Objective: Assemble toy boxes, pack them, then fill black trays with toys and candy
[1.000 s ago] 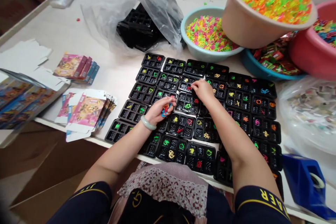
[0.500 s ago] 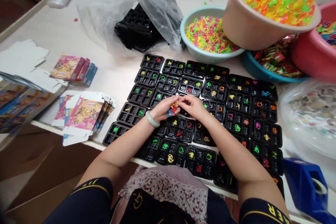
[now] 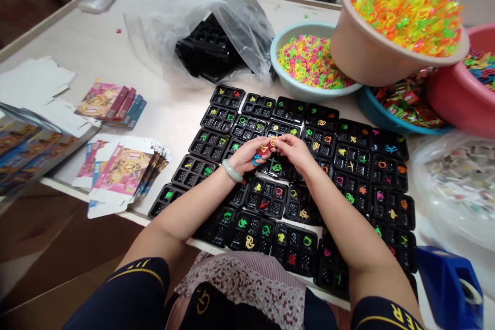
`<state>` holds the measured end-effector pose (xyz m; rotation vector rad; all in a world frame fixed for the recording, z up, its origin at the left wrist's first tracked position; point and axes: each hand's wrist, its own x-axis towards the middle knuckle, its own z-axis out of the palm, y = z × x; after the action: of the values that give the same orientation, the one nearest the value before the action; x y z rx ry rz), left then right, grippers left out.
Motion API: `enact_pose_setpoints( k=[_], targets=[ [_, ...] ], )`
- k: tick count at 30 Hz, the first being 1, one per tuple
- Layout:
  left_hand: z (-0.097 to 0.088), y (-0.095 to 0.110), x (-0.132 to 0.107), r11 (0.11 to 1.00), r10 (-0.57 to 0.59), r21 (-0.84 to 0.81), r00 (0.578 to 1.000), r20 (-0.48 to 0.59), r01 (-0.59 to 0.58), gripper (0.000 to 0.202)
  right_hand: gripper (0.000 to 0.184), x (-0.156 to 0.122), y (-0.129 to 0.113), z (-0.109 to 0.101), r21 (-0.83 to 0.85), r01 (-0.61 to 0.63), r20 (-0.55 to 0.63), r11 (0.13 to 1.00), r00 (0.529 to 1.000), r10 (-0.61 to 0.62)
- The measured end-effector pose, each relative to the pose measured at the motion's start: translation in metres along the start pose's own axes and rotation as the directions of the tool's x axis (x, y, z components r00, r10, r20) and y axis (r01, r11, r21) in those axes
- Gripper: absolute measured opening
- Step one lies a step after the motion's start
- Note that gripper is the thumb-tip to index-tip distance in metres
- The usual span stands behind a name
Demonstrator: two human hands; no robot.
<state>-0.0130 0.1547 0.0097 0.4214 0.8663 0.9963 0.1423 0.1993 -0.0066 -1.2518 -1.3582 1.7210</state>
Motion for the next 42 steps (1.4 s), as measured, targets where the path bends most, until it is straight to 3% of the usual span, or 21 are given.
enact_pose_setpoints(
  k=[6, 14, 15, 17, 18, 20, 21, 23, 25, 27, 29, 31, 33, 34, 36, 38, 39, 41, 42],
  targets=[
    [-0.002, 0.003, 0.015, 0.993, -0.015, -0.116, 0.999, -0.051, 0.009, 0.011, 0.04, 0.015, 0.005, 0.003, 0.031, 0.116, -0.171, 0.993, 0.979, -0.11],
    [0.001, 0.001, 0.026, 0.995, 0.053, -0.08, 0.992, -0.113, -0.062, 0.008, 0.038, 0.01, 0.0, -0.005, 0.162, -0.01, 0.058, 0.987, 0.998, 0.001],
    [0.001, 0.002, 0.026, 0.995, 0.053, -0.074, 0.991, -0.121, -0.062, 0.009, 0.037, 0.014, -0.001, -0.009, 0.146, 0.006, 0.067, 0.989, 0.998, -0.016],
    [-0.001, 0.006, 0.026, 0.996, 0.039, -0.081, 0.993, -0.111, -0.049, 0.009, 0.032, 0.027, -0.005, -0.018, 0.003, 0.135, -0.024, 0.991, 0.991, -0.135],
    [-0.002, 0.009, 0.025, 0.995, 0.031, -0.095, 0.995, -0.094, -0.04, 0.009, 0.028, 0.038, -0.007, -0.023, -0.136, 0.214, -0.103, 0.967, 0.968, -0.229],
    [-0.006, 0.016, 0.023, 0.991, 0.026, -0.132, 0.997, -0.069, -0.035, 0.009, 0.019, 0.063, -0.013, -0.033, -0.47, 0.281, -0.206, 0.837, 0.887, -0.413],
    [-0.008, 0.019, 0.021, 0.988, 0.028, -0.148, 0.997, -0.067, -0.037, 0.008, 0.016, 0.075, -0.015, -0.037, -0.614, 0.262, -0.202, 0.745, 0.86, -0.469],
    [-0.013, 0.025, 0.017, 0.985, 0.029, -0.168, 0.996, -0.081, -0.042, 0.008, 0.015, 0.095, -0.018, -0.041, -0.802, 0.182, -0.143, 0.569, 0.866, -0.478],
    [-0.019, 0.029, 0.013, 0.985, 0.023, -0.167, 0.994, -0.106, -0.041, 0.008, 0.016, 0.104, -0.019, -0.039, -0.889, 0.117, -0.095, 0.443, 0.9, -0.426],
    [-0.026, 0.032, 0.009, 0.987, 0.031, -0.154, 0.991, -0.13, -0.051, 0.008, 0.016, 0.103, -0.021, -0.035, -0.918, 0.12, -0.057, 0.377, 0.903, -0.426],
    [-0.032, 0.034, 0.004, 0.989, 0.047, -0.136, 0.989, -0.143, -0.066, 0.01, 0.017, 0.097, -0.028, -0.034, -0.905, 0.214, -0.005, 0.367, 0.858, -0.514],
    [-0.035, 0.037, 0.001, 0.991, 0.061, -0.112, 0.987, -0.151, -0.079, 0.012, 0.019, 0.094, -0.044, -0.04, -0.878, 0.308, 0.007, 0.366, 0.773, -0.634],
    [-0.037, 0.039, -0.002, 0.992, 0.072, -0.093, 0.985, -0.16, -0.088, 0.013, 0.02, 0.1, -0.068, -0.052, -0.885, 0.297, -0.047, 0.359, 0.709, -0.703],
    [-0.037, 0.039, -0.004, 0.992, 0.077, -0.085, 0.984, -0.161, -0.092, 0.013, 0.018, 0.106, -0.08, -0.058, -0.904, 0.243, -0.085, 0.351, 0.703, -0.706],
    [-0.037, 0.04, -0.006, 0.993, 0.087, -0.069, 0.984, -0.158, -0.099, 0.014, 0.016, 0.123, -0.104, -0.07, -0.94, 0.07, -0.162, 0.333, 0.769, -0.618],
    [-0.038, 0.039, -0.01, 0.993, 0.099, -0.041, 0.982, -0.159, -0.107, 0.014, 0.018, 0.138, -0.122, -0.075, -0.953, -0.123, -0.231, 0.278, 0.887, -0.4],
    [-0.039, 0.039, -0.012, 0.994, 0.107, -0.019, 0.98, -0.166, -0.112, 0.013, 0.022, 0.143, -0.127, -0.076, -0.954, -0.181, -0.248, 0.238, 0.923, -0.294],
    [-0.041, 0.037, -0.016, 0.992, 0.121, 0.055, 0.973, -0.196, -0.112, 0.012, 0.027, 0.147, -0.134, -0.073, -0.962, -0.22, -0.247, 0.162, 0.954, -0.171],
    [-0.042, 0.036, -0.017, 0.989, 0.129, 0.103, 0.968, -0.217, -0.109, 0.012, 0.027, 0.147, -0.135, -0.071, -0.967, -0.219, -0.24, 0.132, 0.957, -0.165]
  ],
)
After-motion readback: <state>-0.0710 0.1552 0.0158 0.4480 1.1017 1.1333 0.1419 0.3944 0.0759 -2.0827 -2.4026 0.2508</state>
